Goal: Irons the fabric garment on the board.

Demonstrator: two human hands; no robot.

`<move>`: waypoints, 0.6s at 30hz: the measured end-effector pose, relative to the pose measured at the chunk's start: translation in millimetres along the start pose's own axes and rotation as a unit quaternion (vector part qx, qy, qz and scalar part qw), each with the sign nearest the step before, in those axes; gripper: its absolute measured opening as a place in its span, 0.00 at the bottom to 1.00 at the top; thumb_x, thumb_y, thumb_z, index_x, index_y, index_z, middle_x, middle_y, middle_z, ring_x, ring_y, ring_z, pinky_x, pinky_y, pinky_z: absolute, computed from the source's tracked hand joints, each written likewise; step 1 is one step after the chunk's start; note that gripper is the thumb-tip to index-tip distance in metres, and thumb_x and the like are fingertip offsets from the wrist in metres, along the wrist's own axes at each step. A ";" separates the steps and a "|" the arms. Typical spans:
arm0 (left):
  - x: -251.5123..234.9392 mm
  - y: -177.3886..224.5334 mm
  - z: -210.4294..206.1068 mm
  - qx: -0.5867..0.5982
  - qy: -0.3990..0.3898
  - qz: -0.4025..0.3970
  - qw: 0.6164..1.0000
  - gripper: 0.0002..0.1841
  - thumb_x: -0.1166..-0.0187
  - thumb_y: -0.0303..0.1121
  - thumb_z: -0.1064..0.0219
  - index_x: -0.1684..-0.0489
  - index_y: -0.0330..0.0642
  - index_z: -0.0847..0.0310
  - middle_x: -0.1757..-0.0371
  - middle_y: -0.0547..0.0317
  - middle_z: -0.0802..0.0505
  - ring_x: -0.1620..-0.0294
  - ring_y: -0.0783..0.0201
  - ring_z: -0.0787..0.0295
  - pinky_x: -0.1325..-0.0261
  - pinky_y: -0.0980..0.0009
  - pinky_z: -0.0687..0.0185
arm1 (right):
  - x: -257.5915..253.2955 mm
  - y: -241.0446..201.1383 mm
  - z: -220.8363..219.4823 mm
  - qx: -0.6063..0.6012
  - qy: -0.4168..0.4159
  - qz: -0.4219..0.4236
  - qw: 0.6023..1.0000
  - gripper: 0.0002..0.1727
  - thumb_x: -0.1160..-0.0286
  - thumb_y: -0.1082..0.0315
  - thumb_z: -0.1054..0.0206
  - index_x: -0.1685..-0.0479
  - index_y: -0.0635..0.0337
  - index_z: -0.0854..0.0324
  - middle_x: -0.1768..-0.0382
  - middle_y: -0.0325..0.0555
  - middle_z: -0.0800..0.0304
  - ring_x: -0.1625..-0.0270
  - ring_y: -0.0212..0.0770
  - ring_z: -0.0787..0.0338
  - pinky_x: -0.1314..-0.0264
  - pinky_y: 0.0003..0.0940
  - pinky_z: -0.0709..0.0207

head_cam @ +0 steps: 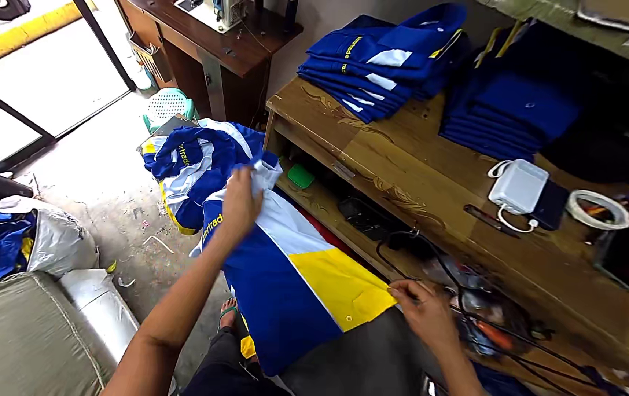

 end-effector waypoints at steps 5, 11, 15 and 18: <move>192.3 42.8 -116.0 -0.075 -0.280 -0.105 0.951 0.30 0.27 0.54 0.25 0.35 0.39 0.18 0.40 0.39 0.10 0.39 0.40 0.10 0.43 0.42 0.13 | 17.1 4.2 -25.9 0.008 0.025 0.017 1.000 0.11 0.26 0.66 0.31 0.56 0.66 0.09 0.50 0.65 0.10 0.42 0.68 0.13 0.35 0.67 0.24; 217.9 42.3 -133.2 -0.047 -0.266 -0.179 0.946 0.11 0.12 0.31 0.42 0.47 0.36 0.15 0.50 0.42 0.08 0.50 0.44 0.06 0.52 0.49 0.10 | 82.8 -34.2 -35.4 -0.043 0.011 0.056 0.997 0.13 0.29 0.63 0.31 0.62 0.67 0.09 0.64 0.55 0.07 0.60 0.51 0.06 0.54 0.50 0.12; 200.4 66.6 -97.8 0.095 -0.286 -0.129 0.945 0.14 0.11 0.34 0.44 0.44 0.34 0.16 0.48 0.43 0.07 0.47 0.47 0.07 0.43 0.48 0.13 | 118.4 -70.9 -91.5 -0.065 -0.077 0.216 0.971 0.17 0.27 0.54 0.28 0.49 0.54 0.05 0.44 0.44 0.04 0.37 0.47 0.08 0.30 0.50 0.17; 206.8 93.5 -79.4 0.152 -0.293 -0.152 0.932 0.13 0.12 0.32 0.42 0.47 0.32 0.15 0.53 0.42 0.07 0.51 0.49 0.07 0.44 0.51 0.14 | 118.2 -101.6 -122.9 0.078 -0.220 0.150 0.961 0.20 0.28 0.55 0.29 0.49 0.63 0.08 0.46 0.58 0.05 0.38 0.59 0.08 0.32 0.61 0.20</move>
Point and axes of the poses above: each hand's wrist, its own x-axis away from the middle knuckle, its own z-axis out of the back of the hand, y = z × x, the point moved 5 cm from there along -x, towards the middle knuckle
